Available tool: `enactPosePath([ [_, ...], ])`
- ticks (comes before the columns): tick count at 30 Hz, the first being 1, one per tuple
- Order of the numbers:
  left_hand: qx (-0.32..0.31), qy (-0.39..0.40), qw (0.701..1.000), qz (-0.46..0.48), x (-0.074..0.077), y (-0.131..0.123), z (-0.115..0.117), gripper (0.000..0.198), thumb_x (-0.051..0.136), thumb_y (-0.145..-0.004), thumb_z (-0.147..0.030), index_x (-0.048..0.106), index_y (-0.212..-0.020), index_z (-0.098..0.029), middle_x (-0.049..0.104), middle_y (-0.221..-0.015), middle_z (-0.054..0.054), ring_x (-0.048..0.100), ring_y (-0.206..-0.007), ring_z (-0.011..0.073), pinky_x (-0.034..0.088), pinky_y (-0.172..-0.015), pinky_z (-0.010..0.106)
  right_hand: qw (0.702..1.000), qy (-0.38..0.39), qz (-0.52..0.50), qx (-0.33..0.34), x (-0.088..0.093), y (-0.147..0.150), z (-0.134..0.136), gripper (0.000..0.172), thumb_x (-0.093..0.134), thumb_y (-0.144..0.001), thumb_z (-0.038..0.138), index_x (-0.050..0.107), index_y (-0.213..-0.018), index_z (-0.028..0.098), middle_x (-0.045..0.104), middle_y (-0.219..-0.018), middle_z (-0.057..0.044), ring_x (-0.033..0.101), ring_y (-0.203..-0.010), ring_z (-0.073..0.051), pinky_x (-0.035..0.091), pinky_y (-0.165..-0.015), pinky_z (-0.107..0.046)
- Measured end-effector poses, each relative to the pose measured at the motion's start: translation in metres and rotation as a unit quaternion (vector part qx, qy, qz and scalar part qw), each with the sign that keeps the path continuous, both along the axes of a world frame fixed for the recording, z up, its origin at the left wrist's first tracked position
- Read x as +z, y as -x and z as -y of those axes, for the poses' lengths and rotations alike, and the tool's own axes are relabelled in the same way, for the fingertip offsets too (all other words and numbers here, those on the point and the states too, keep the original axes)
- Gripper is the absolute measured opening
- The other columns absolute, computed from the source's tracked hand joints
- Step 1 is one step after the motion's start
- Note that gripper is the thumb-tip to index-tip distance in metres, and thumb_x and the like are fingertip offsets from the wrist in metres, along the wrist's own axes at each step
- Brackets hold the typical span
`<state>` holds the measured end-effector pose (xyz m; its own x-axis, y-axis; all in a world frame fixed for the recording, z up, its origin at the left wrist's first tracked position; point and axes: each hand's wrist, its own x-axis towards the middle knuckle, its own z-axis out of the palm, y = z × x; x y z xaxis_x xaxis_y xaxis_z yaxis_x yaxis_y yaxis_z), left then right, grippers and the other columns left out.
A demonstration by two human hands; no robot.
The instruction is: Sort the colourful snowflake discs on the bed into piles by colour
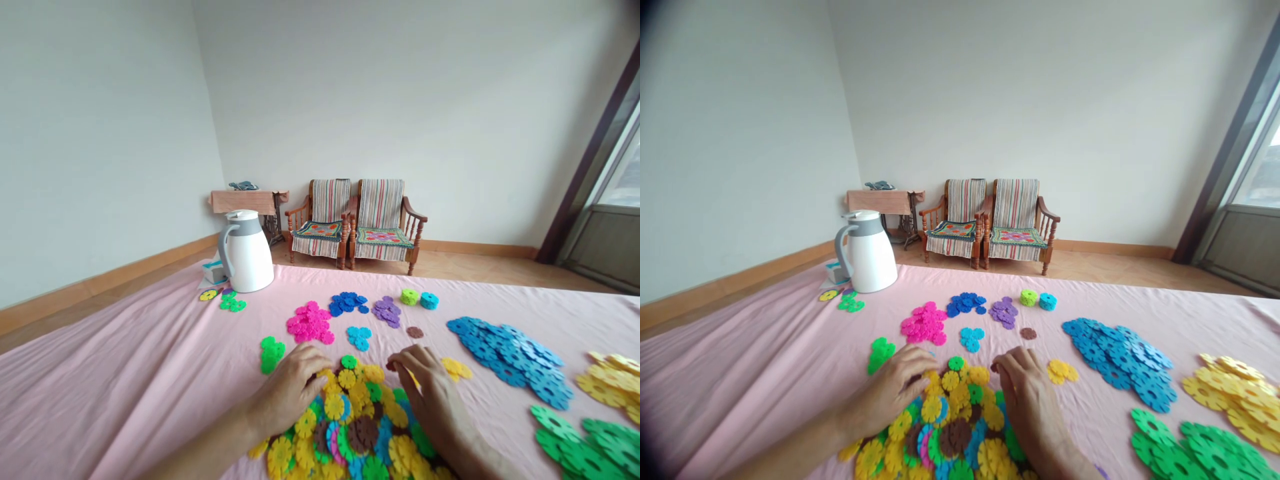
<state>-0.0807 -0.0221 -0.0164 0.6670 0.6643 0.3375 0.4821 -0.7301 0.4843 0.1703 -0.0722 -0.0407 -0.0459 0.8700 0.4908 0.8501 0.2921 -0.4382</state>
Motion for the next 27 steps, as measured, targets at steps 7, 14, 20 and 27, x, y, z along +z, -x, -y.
enactPosePath([
  [7,-0.01,0.014,1.0,0.016,-0.004,-0.001,0.002,0.019,0.056,-0.082,-0.011,0.067,-0.093,-0.022,0.064,-0.091,0.003,0.054,-0.091,0.017,0.042,-0.082,0.029,0.988,0.039,-0.058,-0.139,0.006,-0.059,-0.037,0.024,0.043,-0.082,0.032,0.065,-0.083,0.022,0.071,-0.081,-0.004,0.064,-0.075,-0.02,0.045,-0.068,-0.03],
  [14,-0.001,0.026,0.999,0.033,-0.008,0.0,0.0,0.018,0.055,-0.081,-0.012,0.068,-0.088,-0.022,0.064,-0.088,0.004,0.054,-0.088,0.0172,0.042,-0.081,0.029,0.971,0.067,-0.085,-0.215,0.001,-0.086,-0.06,0.02,0.048,-0.075,0.031,0.065,-0.077,0.021,0.073,-0.077,-0.009,0.066,-0.071,-0.024,0.042,-0.058,-0.03],
  [20,0.005,0.034,0.999,0.031,-0.007,-0.001,0.0,0.018,0.056,-0.08,-0.011,0.069,-0.085,-0.022,0.063,-0.082,0.003,0.055,-0.083,0.0163,0.042,-0.076,0.027,0.984,0.061,-0.105,-0.127,0.004,-0.06,-0.046,0.02,0.046,-0.077,0.03,0.064,-0.08,0.022,0.073,-0.08,-0.006,0.067,-0.075,-0.021,0.048,-0.066,-0.029],
  [27,0.024,0.059,0.998,0.022,-0.002,-0.001,0.002,0.022,0.052,-0.08,-0.01,0.07,-0.084,-0.021,0.061,-0.072,0.001,0.054,-0.068,0.0137,0.039,-0.062,0.023,0.986,0.111,-0.114,0.045,0.011,0.007,-0.02,0.018,0.048,-0.077,0.024,0.065,-0.076,0.021,0.067,-0.068,-0.001,0.061,-0.062,-0.015,0.046,-0.057,-0.026],
])
